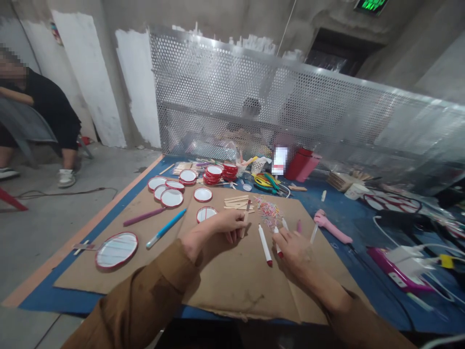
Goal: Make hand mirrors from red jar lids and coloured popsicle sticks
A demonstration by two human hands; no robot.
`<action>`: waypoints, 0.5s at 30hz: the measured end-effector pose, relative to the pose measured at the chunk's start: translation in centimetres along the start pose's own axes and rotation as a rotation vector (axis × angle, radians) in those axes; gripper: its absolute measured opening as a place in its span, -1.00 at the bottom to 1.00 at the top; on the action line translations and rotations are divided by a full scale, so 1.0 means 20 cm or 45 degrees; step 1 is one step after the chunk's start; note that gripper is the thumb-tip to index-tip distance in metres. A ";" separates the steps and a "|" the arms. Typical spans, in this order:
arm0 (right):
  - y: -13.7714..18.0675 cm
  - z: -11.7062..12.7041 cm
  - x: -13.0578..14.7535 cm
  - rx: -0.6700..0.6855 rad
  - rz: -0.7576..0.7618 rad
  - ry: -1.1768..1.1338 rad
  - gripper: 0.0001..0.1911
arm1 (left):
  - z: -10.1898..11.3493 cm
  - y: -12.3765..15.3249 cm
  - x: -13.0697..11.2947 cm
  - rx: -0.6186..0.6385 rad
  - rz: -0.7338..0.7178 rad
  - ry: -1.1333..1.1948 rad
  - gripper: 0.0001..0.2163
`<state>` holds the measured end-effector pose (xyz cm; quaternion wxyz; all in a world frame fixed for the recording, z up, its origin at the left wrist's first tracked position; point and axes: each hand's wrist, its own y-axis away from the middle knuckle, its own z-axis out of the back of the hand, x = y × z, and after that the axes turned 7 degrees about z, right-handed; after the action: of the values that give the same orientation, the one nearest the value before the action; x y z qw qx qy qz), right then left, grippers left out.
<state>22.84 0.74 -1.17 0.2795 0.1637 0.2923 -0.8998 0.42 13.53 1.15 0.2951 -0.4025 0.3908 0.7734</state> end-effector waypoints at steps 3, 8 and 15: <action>-0.01 0.02 0.02 0.090 -0.004 -0.046 -0.86 | 0.00 -0.01 0.01 -0.010 -0.010 0.029 -0.88; -0.02 0.08 0.00 0.198 0.119 -0.011 -0.67 | -0.01 -0.03 0.04 -0.019 -0.061 0.085 -0.85; -0.13 0.14 -0.15 0.134 0.136 0.084 -0.59 | -0.01 -0.01 0.04 -0.007 -0.079 0.255 -0.90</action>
<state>23.27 1.99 3.52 0.3083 0.2229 0.2445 -0.8919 0.26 13.59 0.41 0.2772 -0.4904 0.4035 0.7210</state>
